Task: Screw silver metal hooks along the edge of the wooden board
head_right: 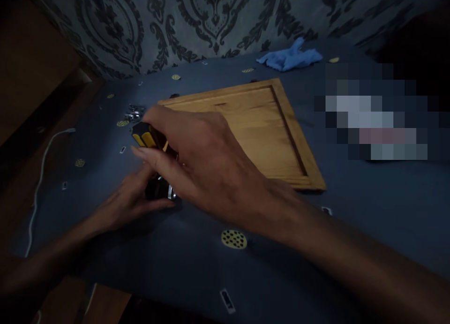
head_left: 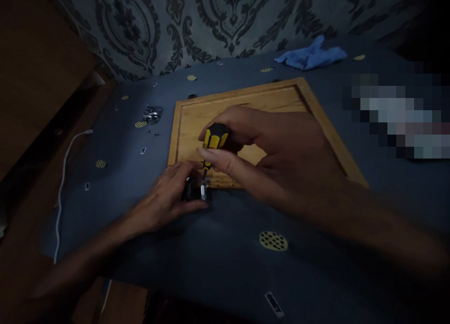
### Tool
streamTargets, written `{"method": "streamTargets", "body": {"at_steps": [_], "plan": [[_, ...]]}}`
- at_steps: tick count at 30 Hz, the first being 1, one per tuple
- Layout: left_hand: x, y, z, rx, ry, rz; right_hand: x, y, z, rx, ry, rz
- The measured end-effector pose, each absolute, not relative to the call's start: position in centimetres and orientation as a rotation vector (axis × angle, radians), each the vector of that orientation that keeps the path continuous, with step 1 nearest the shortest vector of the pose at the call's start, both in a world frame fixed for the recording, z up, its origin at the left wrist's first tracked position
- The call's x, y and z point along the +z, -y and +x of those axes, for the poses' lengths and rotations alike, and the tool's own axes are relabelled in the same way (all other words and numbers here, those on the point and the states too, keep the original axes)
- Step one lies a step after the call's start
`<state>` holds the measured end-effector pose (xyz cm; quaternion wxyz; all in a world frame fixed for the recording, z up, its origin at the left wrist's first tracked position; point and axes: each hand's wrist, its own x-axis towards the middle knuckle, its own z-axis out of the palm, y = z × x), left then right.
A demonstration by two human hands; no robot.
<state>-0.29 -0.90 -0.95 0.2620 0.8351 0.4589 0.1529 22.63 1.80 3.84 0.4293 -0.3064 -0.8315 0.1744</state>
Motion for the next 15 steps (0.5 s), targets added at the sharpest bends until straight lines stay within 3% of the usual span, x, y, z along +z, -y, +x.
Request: {"method": "streamTargets", "body": {"at_steps": [15], "plan": [[-1.1, 0.9, -0.3, 0.442, -1.239, 2.299, 2.9, -2.2, 22.3, 0.422, 2.112, -0.650]]}}
